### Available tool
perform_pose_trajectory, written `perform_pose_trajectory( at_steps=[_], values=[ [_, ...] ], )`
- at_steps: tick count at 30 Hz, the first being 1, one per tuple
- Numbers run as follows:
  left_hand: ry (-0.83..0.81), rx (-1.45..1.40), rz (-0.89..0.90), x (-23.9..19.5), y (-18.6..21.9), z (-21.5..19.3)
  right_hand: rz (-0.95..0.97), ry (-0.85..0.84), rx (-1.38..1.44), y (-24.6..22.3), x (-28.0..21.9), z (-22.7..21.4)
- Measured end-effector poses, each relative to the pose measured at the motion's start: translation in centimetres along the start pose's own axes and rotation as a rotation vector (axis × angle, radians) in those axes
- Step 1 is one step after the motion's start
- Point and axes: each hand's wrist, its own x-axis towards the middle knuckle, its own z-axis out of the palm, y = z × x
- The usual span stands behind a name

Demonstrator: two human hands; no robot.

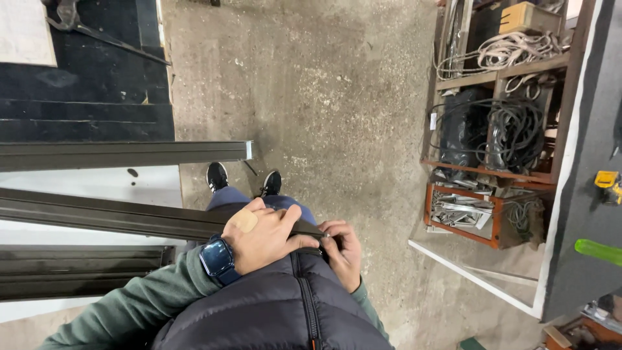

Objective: The person picks up long dark metal profiles from a workbench and carries them to a rack area. They hold a profile against their body, fit a small metal bracket onto its end, and use a small hex key to tighten the bracket, repeating the fitting on additional profiles.

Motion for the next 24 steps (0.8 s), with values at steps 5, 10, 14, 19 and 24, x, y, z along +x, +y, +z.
perform_pose_trajectory(
  at_steps=[5, 10, 14, 19, 24],
  values=[
    [-0.023, -0.035, 0.004, -0.1, -0.2, -0.1, -0.043, -0.043, -0.083, -1.0, 0.2, -0.2],
    [-0.061, -0.073, -0.017, 0.4, -0.6, 0.5, -0.029, -0.045, -0.337, -2.5, -1.1, -1.1],
    [-0.091, -0.102, -0.024, 0.8, -1.0, 0.3, -0.096, -0.016, -0.422, -2.8, -1.4, -0.4],
    [-0.101, -0.124, -0.075, 0.9, -0.5, -0.6, -0.181, 0.046, -0.525, -5.0, -0.5, 1.2],
    [-0.143, -0.146, -0.164, 0.8, -1.4, 1.7, -0.209, 0.023, -0.64, -5.9, -0.7, 0.8]
  ],
)
